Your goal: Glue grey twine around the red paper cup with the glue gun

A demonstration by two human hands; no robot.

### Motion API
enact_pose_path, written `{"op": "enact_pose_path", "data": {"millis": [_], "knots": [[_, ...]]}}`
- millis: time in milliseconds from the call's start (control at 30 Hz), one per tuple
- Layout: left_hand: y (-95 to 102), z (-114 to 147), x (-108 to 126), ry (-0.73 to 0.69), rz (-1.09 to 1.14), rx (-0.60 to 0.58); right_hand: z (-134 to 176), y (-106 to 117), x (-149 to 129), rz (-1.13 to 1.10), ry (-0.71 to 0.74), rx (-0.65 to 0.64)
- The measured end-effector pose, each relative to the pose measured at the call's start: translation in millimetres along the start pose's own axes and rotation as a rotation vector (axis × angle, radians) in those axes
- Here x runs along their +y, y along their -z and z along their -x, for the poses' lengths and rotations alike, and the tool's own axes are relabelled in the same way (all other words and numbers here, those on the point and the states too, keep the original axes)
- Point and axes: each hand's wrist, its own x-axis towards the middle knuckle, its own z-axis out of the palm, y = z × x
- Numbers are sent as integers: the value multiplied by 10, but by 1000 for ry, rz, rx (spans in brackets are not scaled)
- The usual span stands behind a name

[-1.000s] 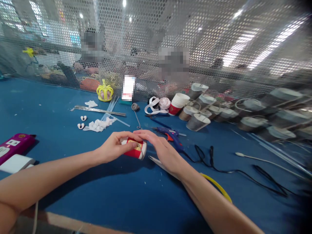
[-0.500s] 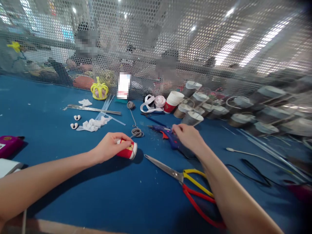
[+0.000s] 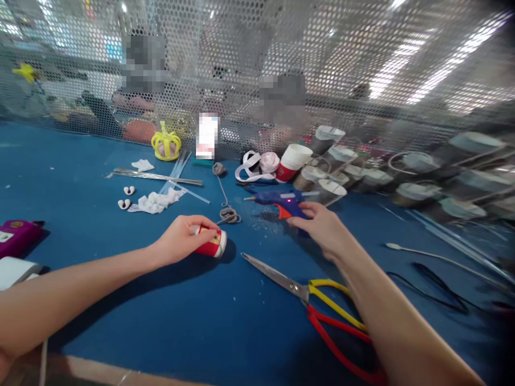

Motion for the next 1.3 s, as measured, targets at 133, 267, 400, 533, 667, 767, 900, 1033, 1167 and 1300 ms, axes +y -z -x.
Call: {"op": "enact_pose_path", "data": {"millis": [133,267,400,533,667,767,900,1033,1167,1300], "knots": [[3,-19,-18,12,36,-23,355,120,-241,-477,-86,-283],[10,-30,5,24,26,-25,649,68,-326,-388,16,-328],[33,-44,58,75,-16,-14,763,-35,-309,-334,121,-423],[62,-73,76,79,-66,-8,814,-78,-312,-308,25,-416],[74,-97,65,83,-57,-29,892,-101,-341,-217,26,-304],[67,-103,71,98,-35,-31,923,-118,-346,-184,131,-303],[50,-101,109,135,-12,-22,910,-125,-321,-81,294,-276],[45,-92,130,144,-15,-14,901,-128,-280,-5,394,-252],[50,-85,115,137,-4,-25,918,-152,-240,-11,391,-252],[52,-94,104,132,-4,-30,917,-167,-223,-26,379,-195]]}}
